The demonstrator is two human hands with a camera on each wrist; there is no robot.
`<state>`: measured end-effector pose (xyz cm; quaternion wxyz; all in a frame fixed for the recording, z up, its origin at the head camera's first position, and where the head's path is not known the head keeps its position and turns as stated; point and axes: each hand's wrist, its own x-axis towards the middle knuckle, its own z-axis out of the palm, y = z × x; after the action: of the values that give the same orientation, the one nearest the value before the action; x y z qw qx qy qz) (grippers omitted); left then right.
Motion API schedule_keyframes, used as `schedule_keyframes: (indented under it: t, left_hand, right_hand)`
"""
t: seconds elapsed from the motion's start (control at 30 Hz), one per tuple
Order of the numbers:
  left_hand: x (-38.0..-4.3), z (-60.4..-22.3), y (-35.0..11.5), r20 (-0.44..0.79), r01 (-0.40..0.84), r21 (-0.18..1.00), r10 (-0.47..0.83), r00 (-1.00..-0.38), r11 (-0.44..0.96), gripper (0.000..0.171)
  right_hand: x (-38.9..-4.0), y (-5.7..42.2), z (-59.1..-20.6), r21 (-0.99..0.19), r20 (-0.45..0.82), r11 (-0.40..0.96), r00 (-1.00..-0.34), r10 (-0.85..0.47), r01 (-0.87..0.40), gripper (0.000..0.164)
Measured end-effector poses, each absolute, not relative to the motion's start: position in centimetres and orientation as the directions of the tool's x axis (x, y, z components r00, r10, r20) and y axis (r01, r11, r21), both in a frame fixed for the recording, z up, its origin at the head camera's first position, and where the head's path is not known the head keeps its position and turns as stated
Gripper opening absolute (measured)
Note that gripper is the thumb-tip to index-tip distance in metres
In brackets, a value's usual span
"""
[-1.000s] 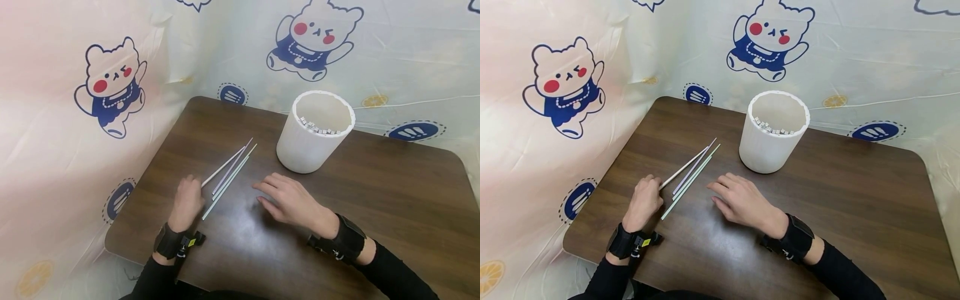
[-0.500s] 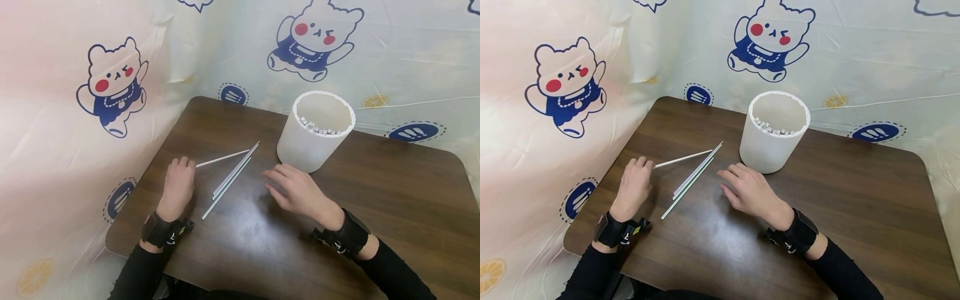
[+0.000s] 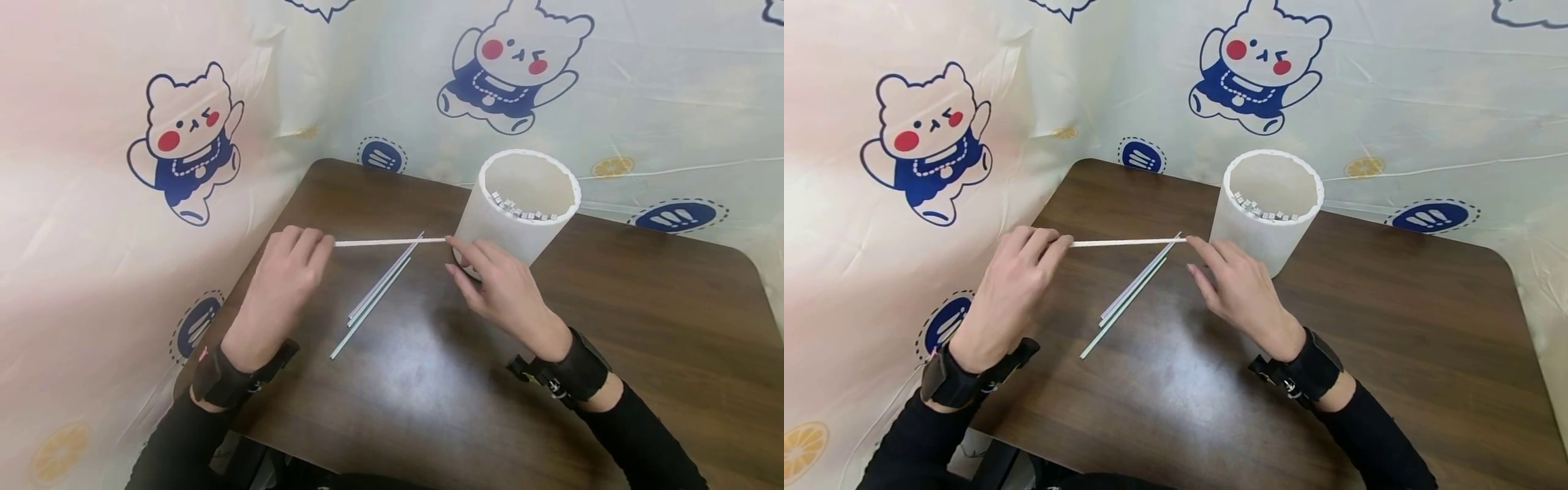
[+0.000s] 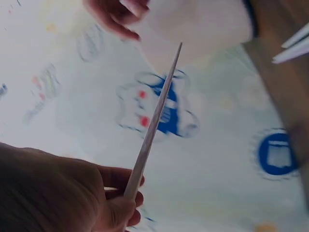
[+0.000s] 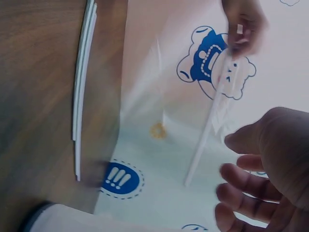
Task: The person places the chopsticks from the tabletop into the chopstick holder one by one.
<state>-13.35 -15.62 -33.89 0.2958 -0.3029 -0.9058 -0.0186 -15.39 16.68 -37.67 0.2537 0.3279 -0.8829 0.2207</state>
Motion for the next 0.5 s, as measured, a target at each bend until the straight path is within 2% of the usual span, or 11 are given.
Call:
schedule_keyframes:
  t: [0.1, 0.33, 0.43, 0.5]
  left_hand:
    - [-12.4, -32.3, -14.4, 0.564, 0.608, -0.206, 0.601, -0.567, 0.767, 0.040]
    - [-10.3, -29.4, -11.9, 0.583, 0.677, -0.335, 0.709, -0.397, 0.655, 0.034]
    - [-10.0, -28.4, -11.0, 0.595, 0.714, -0.345, 0.730, -0.335, 0.609, 0.029]
    - [-10.0, -28.0, -10.5, 0.610, 0.770, -0.294, 0.732, -0.305, 0.566, 0.027]
  right_hand:
    - [-15.2, 16.3, -37.4, -0.213, 0.618, 0.686, -0.640, -0.457, -0.696, 0.038]
    - [-14.5, 15.9, -37.3, -0.214, 0.649, 0.664, -0.612, -0.452, -0.716, 0.014]
    - [-14.3, 15.9, -37.3, -0.234, 0.644, 0.647, -0.614, -0.456, -0.726, 0.012]
    - [-14.3, 15.8, -37.4, -0.252, 0.638, 0.624, -0.612, -0.467, -0.739, 0.013]
